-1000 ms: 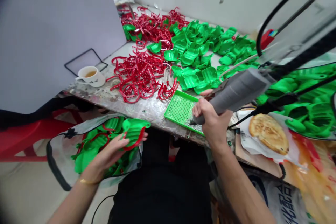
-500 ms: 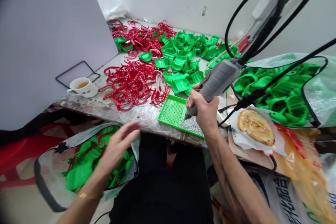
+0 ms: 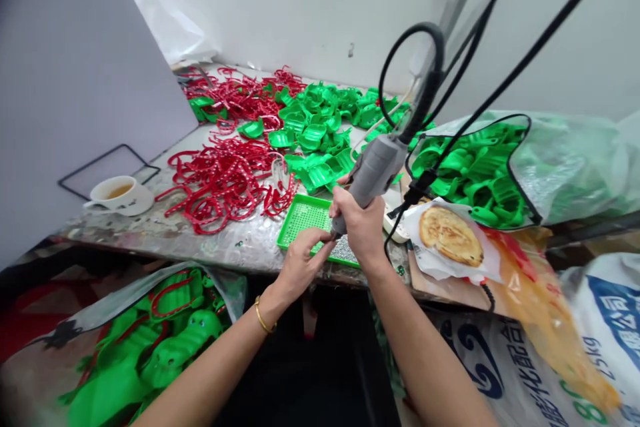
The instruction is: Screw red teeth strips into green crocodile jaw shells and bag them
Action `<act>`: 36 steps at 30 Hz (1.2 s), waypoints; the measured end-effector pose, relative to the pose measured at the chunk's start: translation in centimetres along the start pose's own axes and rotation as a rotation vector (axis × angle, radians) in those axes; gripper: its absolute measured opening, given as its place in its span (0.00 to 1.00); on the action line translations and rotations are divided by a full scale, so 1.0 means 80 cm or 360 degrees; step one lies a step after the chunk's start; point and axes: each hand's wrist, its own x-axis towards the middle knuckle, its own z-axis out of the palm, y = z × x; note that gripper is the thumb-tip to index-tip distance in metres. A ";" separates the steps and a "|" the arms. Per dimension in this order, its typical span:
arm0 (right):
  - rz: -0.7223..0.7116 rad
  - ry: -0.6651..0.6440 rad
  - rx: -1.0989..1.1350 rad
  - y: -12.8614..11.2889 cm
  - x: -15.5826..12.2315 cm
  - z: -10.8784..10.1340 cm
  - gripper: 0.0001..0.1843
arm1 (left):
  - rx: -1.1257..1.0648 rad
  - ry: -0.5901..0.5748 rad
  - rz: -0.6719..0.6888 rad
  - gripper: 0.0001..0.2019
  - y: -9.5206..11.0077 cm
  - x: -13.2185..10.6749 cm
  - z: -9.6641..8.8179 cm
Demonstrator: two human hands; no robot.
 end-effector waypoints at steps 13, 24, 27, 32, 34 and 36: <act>0.0070 -0.0034 -0.0005 -0.012 -0.005 -0.024 0.13 | -0.0672 -0.0321 -0.0384 0.08 -0.006 0.007 0.010; 0.0045 -0.0040 0.0004 -0.011 -0.002 -0.021 0.12 | -0.1086 -0.0139 -0.0515 0.04 -0.019 0.009 0.023; 0.0011 -0.0028 -0.0044 -0.009 0.002 -0.018 0.12 | -0.1168 -0.0084 -0.0572 0.05 -0.023 0.012 0.028; 0.0011 -0.0044 -0.0070 -0.008 0.002 -0.019 0.12 | -0.1333 -0.0098 -0.0583 0.05 -0.025 0.016 0.030; 0.0030 -0.0064 -0.0102 -0.009 0.000 -0.023 0.11 | -0.1272 -0.0092 -0.0538 0.06 -0.025 0.020 0.026; 0.0019 -0.0058 -0.0159 -0.011 0.001 -0.029 0.10 | -0.0953 -0.0120 -0.0439 0.08 -0.026 0.026 0.023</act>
